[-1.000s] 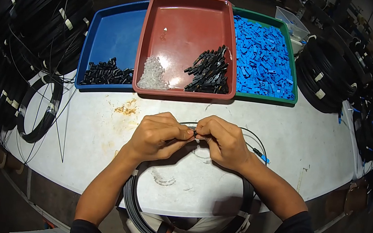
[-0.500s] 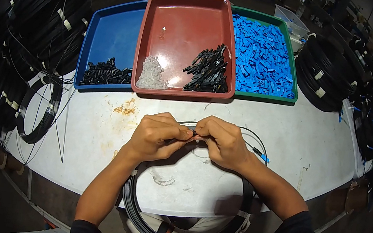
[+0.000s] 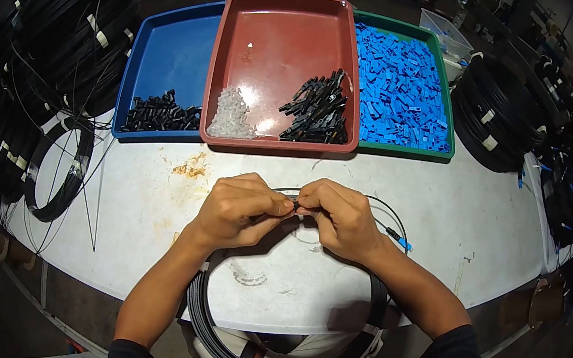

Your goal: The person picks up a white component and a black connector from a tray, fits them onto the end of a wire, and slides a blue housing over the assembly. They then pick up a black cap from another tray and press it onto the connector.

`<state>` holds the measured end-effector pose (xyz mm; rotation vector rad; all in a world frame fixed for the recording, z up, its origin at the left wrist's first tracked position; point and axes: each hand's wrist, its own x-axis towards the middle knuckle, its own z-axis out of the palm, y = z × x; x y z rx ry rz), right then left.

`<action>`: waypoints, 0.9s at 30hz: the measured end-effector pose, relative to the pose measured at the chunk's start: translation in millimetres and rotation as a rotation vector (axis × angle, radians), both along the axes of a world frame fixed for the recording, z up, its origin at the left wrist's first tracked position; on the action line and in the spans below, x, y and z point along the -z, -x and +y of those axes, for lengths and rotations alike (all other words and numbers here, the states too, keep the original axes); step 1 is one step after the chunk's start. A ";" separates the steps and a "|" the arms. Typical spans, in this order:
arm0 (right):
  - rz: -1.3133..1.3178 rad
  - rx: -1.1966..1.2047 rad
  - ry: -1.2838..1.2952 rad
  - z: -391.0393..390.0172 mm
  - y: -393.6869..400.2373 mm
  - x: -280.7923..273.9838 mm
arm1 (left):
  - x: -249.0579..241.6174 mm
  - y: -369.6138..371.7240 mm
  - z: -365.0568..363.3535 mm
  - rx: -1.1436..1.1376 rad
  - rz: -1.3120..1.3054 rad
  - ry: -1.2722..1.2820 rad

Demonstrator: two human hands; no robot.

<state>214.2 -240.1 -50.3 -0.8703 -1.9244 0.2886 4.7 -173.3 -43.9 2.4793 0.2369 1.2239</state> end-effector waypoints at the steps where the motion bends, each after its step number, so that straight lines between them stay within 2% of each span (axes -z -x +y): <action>1: -0.025 0.010 -0.063 0.2 0.6 -0.5 | 1.3 0.9 -0.4 -0.004 -0.014 0.085; 2: -0.051 0.022 -0.127 0.1 0.6 -1.4 | 0.6 1.0 -2.1 -0.005 -0.015 0.086; 3: -0.053 0.023 -0.125 -0.5 -0.3 -4.7 | -1.1 0.2 -4.7 -0.019 -0.023 0.200; 4: -0.140 0.028 -0.211 -1.5 -1.6 -9.8 | -1.7 -0.6 -6.4 -0.031 -0.032 0.314; 5: -0.226 0.034 -0.297 -2.2 -2.4 -12.3 | -1.1 -0.6 -5.7 -0.030 -0.033 0.315; 8: -0.190 0.024 -0.228 -1.8 -2.8 -7.1 | -2.0 -0.7 -2.1 0.026 -0.006 0.205; 9: -0.189 0.025 -0.230 -1.0 -3.1 -3.6 | -3.7 -2.3 -1.9 0.018 -0.007 0.051; 10: -0.113 0.007 -0.116 -0.4 -3.3 1.0 | -4.8 -2.9 -1.8 0.010 -0.007 -0.102; 11: -0.037 -0.011 -0.001 -0.5 -2.9 3.5 | -4.7 -2.2 -1.8 0.010 -0.006 -0.102; 14: -0.055 0.005 -0.091 0.2 -1.6 2.5 | -2.2 0.5 -1.3 -0.007 0.011 -0.099; 15: -0.058 0.003 -0.091 0.6 -1.2 -0.1 | 0.1 1.8 -2.0 -0.011 0.009 0.034; 16: -0.121 0.021 -0.197 0.5 -0.9 -4.8 | 1.8 2.2 -2.8 -0.013 0.007 0.167; 17: -0.183 0.040 -0.302 -0.3 -0.8 -8.2 | 1.7 1.7 -4.0 -0.012 0.005 0.169; 19: -0.223 0.044 -0.297 -3.2 -2.3 -11.0 | -0.3 1.0 -6.9 -0.018 -0.015 0.332; 20: -0.262 0.048 -0.295 -3.9 -2.7 -11.4 | -1.9 0.6 -6.0 -0.018 -0.013 0.332; 21: -0.261 0.050 -0.296 -3.8 -2.1 -8.6 | -4.3 -0.5 -3.4 0.003 -0.008 0.136; 22: -0.171 0.039 -0.188 -3.2 -1.3 -3.4 | -5.8 -1.5 -1.7 0.025 -0.004 -0.060; 23: -0.081 0.028 -0.081 -2.6 -0.9 -0.5 | -6.2 -1.8 -1.4 0.027 -0.002 -0.061; 26: -0.060 0.022 -0.100 -1.3 -0.5 0.0 | -4.2 0.1 -1.4 -0.015 -0.008 -0.129; 27: -0.061 0.020 -0.101 -0.3 0.4 -0.5 | -1.8 1.5 -1.2 -0.017 -0.003 -0.024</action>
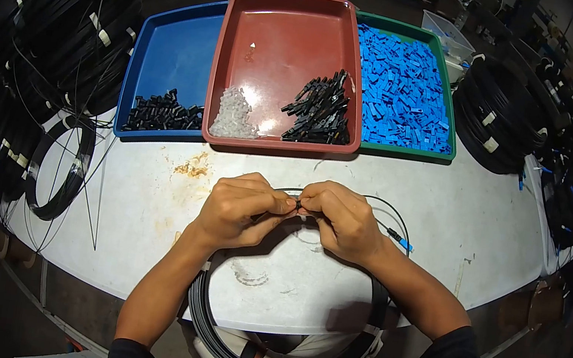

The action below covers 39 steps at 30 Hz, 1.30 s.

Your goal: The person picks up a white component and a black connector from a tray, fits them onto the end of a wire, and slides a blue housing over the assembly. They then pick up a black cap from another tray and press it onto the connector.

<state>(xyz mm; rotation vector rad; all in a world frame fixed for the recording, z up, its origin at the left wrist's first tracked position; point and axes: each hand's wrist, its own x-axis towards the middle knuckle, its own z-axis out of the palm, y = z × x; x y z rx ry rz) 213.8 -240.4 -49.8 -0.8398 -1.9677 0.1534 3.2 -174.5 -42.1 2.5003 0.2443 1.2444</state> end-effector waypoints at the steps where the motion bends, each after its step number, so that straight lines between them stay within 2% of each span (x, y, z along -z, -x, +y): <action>1: -0.020 0.014 -0.088 1.0 1.0 -0.7 | 1.6 0.4 -0.4 0.000 0.003 0.106; 2: -0.040 0.029 -0.176 1.5 0.9 -1.4 | 1.4 -0.4 -2.3 0.002 0.002 0.106; 4: -0.098 0.030 -0.202 -0.1 -2.4 -5.4 | -0.5 -2.3 -6.4 -0.023 -0.042 0.291; 8: -0.164 0.032 -0.207 -2.3 -3.4 -6.5 | -0.9 -2.3 -4.1 0.007 -0.026 0.266; 10: -0.115 0.022 -0.135 -0.7 -3.5 -0.2 | -0.4 -2.5 -0.4 0.042 -0.023 0.045; 14: -0.022 -0.012 0.020 1.2 -2.7 1.9 | -1.9 -2.4 -0.3 -0.003 0.020 -0.146; 16: -0.039 -0.010 -0.049 2.9 -1.4 1.4 | 0.8 -1.0 0.4 0.013 -0.021 0.043; 17: -0.055 -0.002 -0.118 3.2 -1.5 0.8 | 0.1 -0.6 -1.7 0.011 -0.023 0.044; 19: -0.096 0.016 -0.159 0.1 -2.3 -4.6 | -2.2 -0.9 -8.0 -0.047 -0.009 0.386; 23: -0.170 0.037 -0.188 -3.1 -3.5 -7.8 | -1.0 -2.2 -4.6 -0.019 -0.002 0.389; 25: -0.113 0.033 -0.131 -1.5 -2.6 -3.3 | -0.2 -2.8 -0.3 0.048 -0.013 0.047; 29: 0.017 -0.001 0.058 -0.9 -1.2 0.3 | -1.2 -1.7 -0.1 0.000 0.028 -0.133; 31: 0.001 0.007 -0.039 1.1 1.6 0.5 | 0.9 -0.1 0.8 0.006 -0.010 0.079; 32: -0.013 0.017 -0.136 1.8 2.1 0.5 | 0.7 0.5 -0.7 0.005 -0.012 0.081; 33: -0.015 0.017 -0.134 0.4 0.7 -2.2 | -0.7 1.6 -3.7 -0.013 0.022 0.295; 34: -0.124 0.021 -0.194 -2.2 -1.4 -7.2 | -2.8 2.5 -5.9 -0.032 0.056 0.508; 35: -0.231 0.026 -0.255 -3.6 -2.7 -9.9 | -6.3 3.5 -5.3 -0.034 0.099 0.590; 36: -0.231 0.028 -0.254 -3.7 -2.5 -9.8 | -4.1 2.3 -4.2 -0.033 0.100 0.591; 38: -0.209 0.034 -0.220 -3.5 -1.3 -9.7 | 1.2 -0.4 -1.1 0.042 0.006 0.286; 39: -0.207 0.038 -0.221 -2.7 -1.5 -6.4 | -0.7 -1.8 -1.0 0.044 0.009 0.284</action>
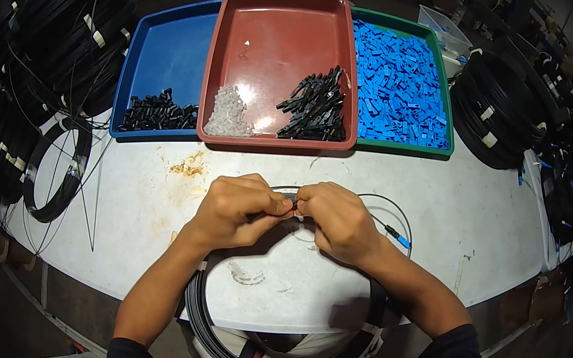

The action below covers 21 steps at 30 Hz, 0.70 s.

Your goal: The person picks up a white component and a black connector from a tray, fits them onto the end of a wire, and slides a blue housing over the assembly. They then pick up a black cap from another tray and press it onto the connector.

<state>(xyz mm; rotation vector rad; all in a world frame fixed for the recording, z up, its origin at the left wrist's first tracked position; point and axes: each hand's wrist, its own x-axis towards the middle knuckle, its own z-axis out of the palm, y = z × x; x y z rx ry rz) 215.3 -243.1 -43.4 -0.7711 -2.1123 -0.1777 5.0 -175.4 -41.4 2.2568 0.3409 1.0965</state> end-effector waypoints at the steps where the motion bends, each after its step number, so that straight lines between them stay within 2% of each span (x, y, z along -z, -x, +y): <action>1: 0.071 -0.001 0.088 1.5 0.1 6.1 | -2.8 -1.5 -0.5 -0.013 0.007 -0.189; 2: 0.141 -0.002 0.175 2.5 0.6 9.4 | -4.7 -2.0 -0.6 -0.025 0.013 -0.379; 3: 0.143 -0.002 0.174 3.2 1.3 9.2 | -3.5 -0.8 0.2 -0.025 0.014 -0.380; 5: 0.134 -0.030 0.103 4.8 2.0 8.1 | 1.7 2.6 0.9 -0.023 -0.010 -0.169; 6: 0.132 -0.031 0.104 5.0 1.5 6.2 | 1.3 2.3 -1.1 -0.025 -0.012 -0.168; 8: 0.077 -0.021 0.004 3.2 0.4 0.5 | -1.2 0.2 -6.3 -0.084 -0.020 0.108; 11: -0.028 0.002 -0.033 -0.4 -2.4 -2.9 | -2.1 1.2 -7.0 -0.064 0.023 0.182; 12: -0.025 0.003 -0.034 -0.1 -1.8 -1.0 | -0.9 0.8 -5.8 -0.064 0.026 0.181; 14: 0.125 -0.014 0.093 1.3 -0.1 5.5 | 2.1 -1.6 -1.7 -0.012 -0.022 -0.200; 15: 0.125 -0.014 0.092 0.9 0.1 7.7 | 1.0 -2.4 -2.2 -0.012 -0.021 -0.201; 17: 0.212 -0.031 0.312 1.1 -0.6 9.8 | -1.6 -3.2 -2.9 -0.072 0.019 -0.489; 19: 0.191 -0.033 0.244 3.1 0.2 9.4 | -0.6 -0.3 -1.1 -0.067 0.016 -0.455; 21: 0.170 -0.035 0.182 3.8 0.6 7.5 | 0.2 1.9 -1.8 -0.044 0.007 -0.202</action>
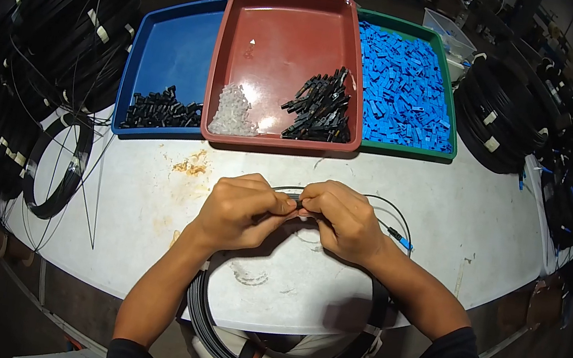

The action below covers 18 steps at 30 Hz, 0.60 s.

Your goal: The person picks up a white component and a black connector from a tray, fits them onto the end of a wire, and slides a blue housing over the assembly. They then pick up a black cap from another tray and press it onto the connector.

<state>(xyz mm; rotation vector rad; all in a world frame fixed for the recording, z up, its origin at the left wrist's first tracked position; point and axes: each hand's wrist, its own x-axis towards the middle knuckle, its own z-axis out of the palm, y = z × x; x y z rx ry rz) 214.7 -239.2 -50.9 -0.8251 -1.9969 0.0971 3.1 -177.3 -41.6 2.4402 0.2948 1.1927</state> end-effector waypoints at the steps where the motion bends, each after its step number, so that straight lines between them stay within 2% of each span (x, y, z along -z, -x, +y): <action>1: -0.042 0.003 -0.076 -0.6 0.1 -4.2 | -0.5 -0.1 -2.1 -0.002 -0.003 0.004; 3: -0.085 0.006 -0.153 -2.1 -0.7 -9.1 | -2.6 -1.4 -6.2 -0.022 -0.024 0.264; 4: -0.128 0.013 -0.164 -3.3 -2.0 -10.3 | -1.0 -1.4 -4.9 -0.021 -0.024 0.265; 6: -0.169 0.024 -0.177 -4.2 -2.8 -8.2 | 2.3 -1.4 -0.3 0.039 -0.018 0.128; 7: -0.095 0.018 -0.068 -4.1 -2.2 -3.3 | 0.8 -2.6 -0.1 0.042 -0.015 0.126; 8: -0.019 0.012 0.041 -3.7 -1.7 0.0 | -1.2 -4.1 -0.2 0.012 -0.001 -0.094; 9: -0.017 0.014 0.039 -2.8 -1.2 0.8 | -2.7 -4.9 -0.1 -0.016 0.013 -0.313; 10: 0.012 -0.005 0.058 -1.8 -0.8 1.4 | -2.3 -4.3 0.6 -0.015 0.014 -0.315; 12: 0.037 -0.029 0.078 0.3 0.7 0.8 | 0.1 -1.5 1.8 -0.017 -0.007 -0.212; 13: 0.020 -0.015 -0.009 0.5 1.8 0.3 | -0.1 -0.1 0.5 -0.020 -0.007 -0.211; 15: -0.002 0.000 -0.095 -0.6 0.7 -3.1 | -0.9 0.5 -2.4 -0.014 0.013 0.075; 18: -0.154 0.027 -0.155 -4.5 -1.9 -8.4 | 0.7 -0.4 -4.8 -0.014 0.003 0.215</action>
